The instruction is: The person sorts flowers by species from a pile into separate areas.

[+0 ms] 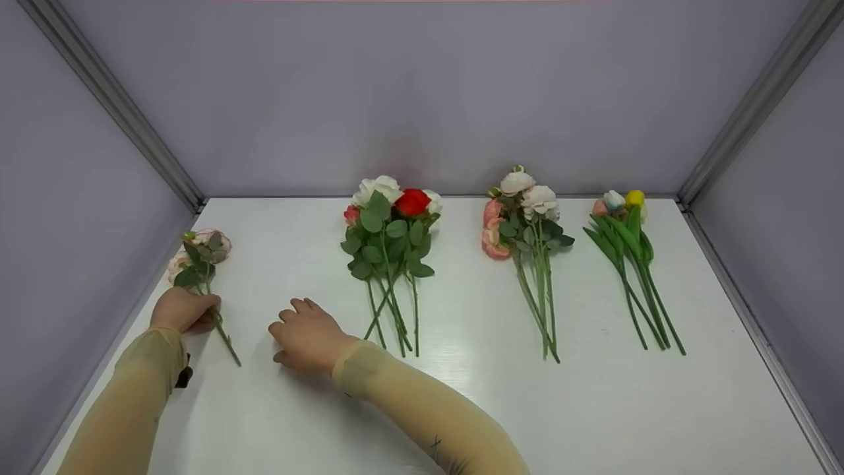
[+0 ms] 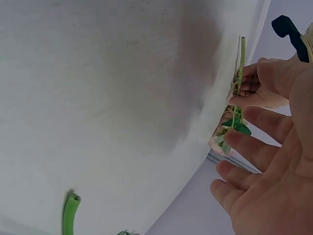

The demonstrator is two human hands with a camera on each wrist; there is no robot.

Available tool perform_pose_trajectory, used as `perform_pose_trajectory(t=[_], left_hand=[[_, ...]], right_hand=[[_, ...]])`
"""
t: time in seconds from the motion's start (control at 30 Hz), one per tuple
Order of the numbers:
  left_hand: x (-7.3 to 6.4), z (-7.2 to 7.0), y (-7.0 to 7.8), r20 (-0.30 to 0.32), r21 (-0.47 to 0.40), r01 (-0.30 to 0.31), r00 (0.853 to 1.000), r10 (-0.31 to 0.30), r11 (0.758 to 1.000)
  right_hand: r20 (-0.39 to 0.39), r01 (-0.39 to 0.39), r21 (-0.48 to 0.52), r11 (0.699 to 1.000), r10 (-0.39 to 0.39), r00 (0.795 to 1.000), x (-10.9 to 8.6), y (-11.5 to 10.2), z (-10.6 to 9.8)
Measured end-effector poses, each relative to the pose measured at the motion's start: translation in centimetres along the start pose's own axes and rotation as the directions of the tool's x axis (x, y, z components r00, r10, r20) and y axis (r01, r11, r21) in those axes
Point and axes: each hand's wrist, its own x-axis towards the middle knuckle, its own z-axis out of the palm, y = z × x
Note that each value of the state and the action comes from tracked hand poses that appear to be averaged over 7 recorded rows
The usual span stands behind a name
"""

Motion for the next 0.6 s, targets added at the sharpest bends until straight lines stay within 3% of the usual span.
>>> perform_pose_trajectory(t=[0.17,0.3,0.47,0.6], left_hand=[[-0.1,0.8,1.3,0.018,-0.161,-0.021,1.0,0.025,0.987],[-0.5,2.0,3.3,0.058,-0.31,-0.053,0.995,0.075,0.949],[-1.5,4.0,6.3,0.091,-0.507,-0.093,0.983,0.16,0.857],[-3.2,6.2,9.1,0.103,-0.617,-0.144,0.96,0.26,0.774]], right_hand=[[-0.028,-0.003,0.051,0.999,0.005,1.0,-1.4,1.4,0.1],[-0.048,-0.052,0.159,0.986,0.061,0.997,-4.0,3.3,-0.4],[-0.101,-0.121,0.322,0.939,0.161,0.982,-8.0,6.0,-1.0],[-0.194,-0.149,0.422,0.894,0.25,0.949,-10.6,7.7,-1.2]])
